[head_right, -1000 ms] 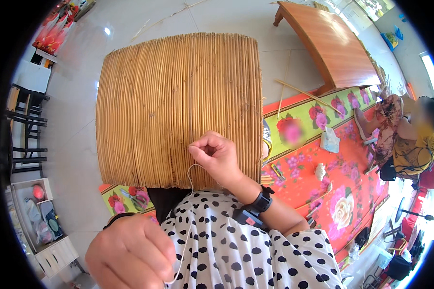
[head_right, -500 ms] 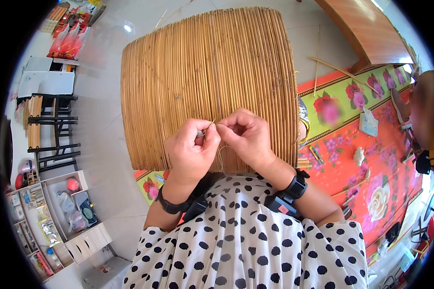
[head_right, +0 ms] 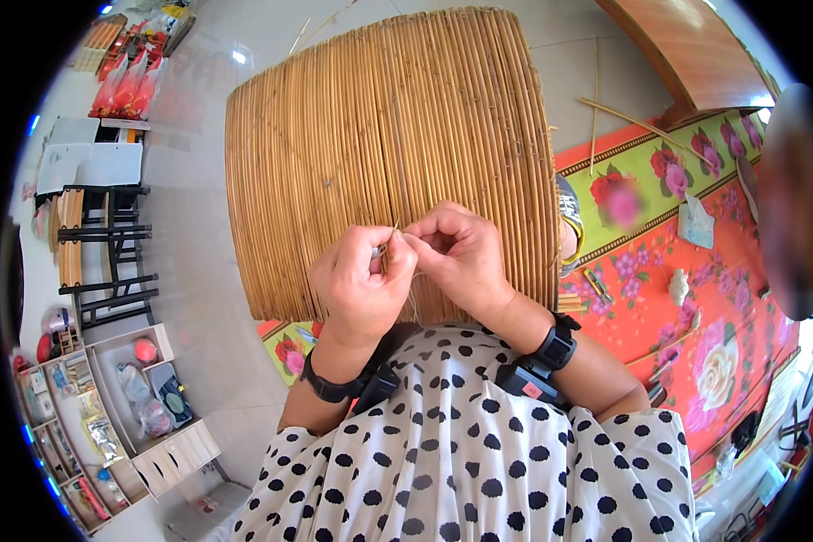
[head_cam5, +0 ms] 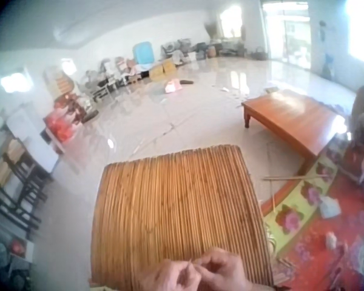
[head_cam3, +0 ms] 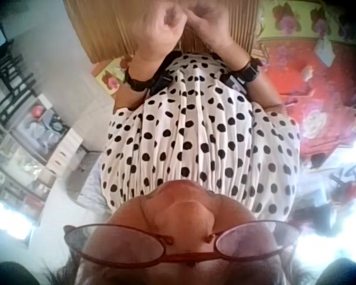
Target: The person weaves a mat by hand using thin wooden strips and thread. They feed the thread through the gaps in the wooden strips, pulling it tight and using a small pair of pliers to help secure the weave.
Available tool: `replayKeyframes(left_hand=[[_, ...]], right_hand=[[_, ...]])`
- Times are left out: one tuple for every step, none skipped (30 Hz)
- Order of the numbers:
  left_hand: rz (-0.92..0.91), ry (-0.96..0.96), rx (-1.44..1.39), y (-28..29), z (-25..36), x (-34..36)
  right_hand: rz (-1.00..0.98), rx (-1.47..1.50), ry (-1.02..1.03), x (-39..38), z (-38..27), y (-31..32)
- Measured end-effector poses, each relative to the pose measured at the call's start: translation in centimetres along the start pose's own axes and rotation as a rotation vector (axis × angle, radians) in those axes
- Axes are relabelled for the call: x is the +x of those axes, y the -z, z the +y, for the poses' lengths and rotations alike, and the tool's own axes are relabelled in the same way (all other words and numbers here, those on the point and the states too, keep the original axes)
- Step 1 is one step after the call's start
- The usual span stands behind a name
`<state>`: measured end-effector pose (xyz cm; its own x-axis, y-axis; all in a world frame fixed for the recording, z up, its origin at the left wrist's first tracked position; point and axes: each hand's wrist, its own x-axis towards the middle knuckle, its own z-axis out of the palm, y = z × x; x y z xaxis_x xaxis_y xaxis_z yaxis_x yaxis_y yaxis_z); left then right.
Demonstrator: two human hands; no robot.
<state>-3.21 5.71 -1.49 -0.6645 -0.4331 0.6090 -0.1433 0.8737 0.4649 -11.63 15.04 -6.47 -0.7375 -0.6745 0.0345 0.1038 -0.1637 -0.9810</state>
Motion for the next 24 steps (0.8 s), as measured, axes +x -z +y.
replayKeyframes(left_hand=[[0.004, 0.003, 0.003, 0.03, 0.05, -0.02], [0.007, 0.006, 0.005, 0.05, 0.10, -0.04], [0.011, 0.009, 0.008, 0.06, 0.12, -0.05], [0.009, 0.006, 0.006, 0.03, 0.09, -0.06], [0.006, 0.002, 0.004, 0.00, 0.05, -0.06], [0.004, -0.001, 0.002, -0.01, 0.02, -0.06], [0.000, -0.001, 0.003, 0.02, 0.01, -0.06], [-0.004, -0.002, 0.004, 0.07, 0.02, -0.07], [-0.008, -0.002, 0.005, 0.09, 0.03, -0.07], [-0.005, -0.006, 0.001, 0.10, 0.01, -0.06], [-0.002, -0.010, -0.002, 0.10, -0.01, -0.04], [0.001, -0.014, -0.006, 0.11, -0.03, -0.03], [0.000, -0.015, -0.008, 0.10, -0.03, -0.02], [-0.002, -0.016, -0.011, 0.09, -0.03, -0.02], [-0.003, -0.017, -0.013, 0.09, -0.02, -0.02], [-0.005, -0.012, -0.015, 0.11, -0.02, -0.03], [-0.007, -0.007, -0.017, 0.13, -0.01, -0.05], [-0.009, -0.002, -0.019, 0.15, 0.00, -0.05], [-0.011, 0.000, -0.016, 0.18, 0.01, -0.06], [-0.013, 0.003, -0.012, 0.22, 0.02, -0.04], [-0.016, 0.005, -0.009, 0.25, 0.04, -0.03], [-0.017, 0.008, -0.009, 0.29, 0.06, -0.03], [-0.018, 0.012, -0.009, 0.33, 0.08, -0.04], [-0.019, 0.016, -0.009, 0.37, 0.10, -0.04]], right_hand=[[-0.001, -0.001, 0.005, 0.01, -0.08, -0.03], [-0.002, -0.002, 0.010, 0.02, -0.16, -0.08], [-0.003, -0.003, 0.015, 0.01, -0.21, -0.12], [0.001, -0.006, 0.017, 0.01, -0.19, -0.11], [0.005, -0.009, 0.019, -0.01, -0.14, -0.11], [0.009, -0.012, 0.021, -0.03, -0.13, -0.11], [0.008, -0.010, 0.022, -0.02, -0.17, -0.12], [0.006, -0.008, 0.023, -0.02, -0.24, -0.14], [0.005, -0.005, 0.023, 0.00, -0.31, -0.15], [0.002, -0.013, 0.026, 0.01, -0.37, -0.15], [-0.001, -0.020, 0.029, 0.02, -0.43, -0.15], [-0.005, -0.028, 0.032, 0.04, -0.49, -0.16], [-0.005, -0.037, 0.032, 0.02, -0.54, -0.13], [-0.005, -0.045, 0.032, 0.01, -0.58, -0.10], [-0.005, -0.054, 0.031, 0.00, -0.61, -0.07], [-0.007, -0.056, 0.031, -0.01, -0.57, -0.07], [-0.008, -0.059, 0.032, -0.01, -0.50, -0.07], [-0.009, -0.061, 0.032, -0.01, -0.47, -0.07], [-0.010, -0.058, 0.030, -0.01, -0.50, -0.08], [-0.010, -0.054, 0.029, -0.01, -0.57, -0.08], [-0.011, -0.051, 0.027, -0.02, -0.61, -0.09], [-0.011, -0.053, 0.026, -0.02, -0.62, -0.11], [-0.011, -0.056, 0.025, -0.02, -0.63, -0.13], [-0.011, -0.058, 0.024, -0.02, -0.64, -0.14]])
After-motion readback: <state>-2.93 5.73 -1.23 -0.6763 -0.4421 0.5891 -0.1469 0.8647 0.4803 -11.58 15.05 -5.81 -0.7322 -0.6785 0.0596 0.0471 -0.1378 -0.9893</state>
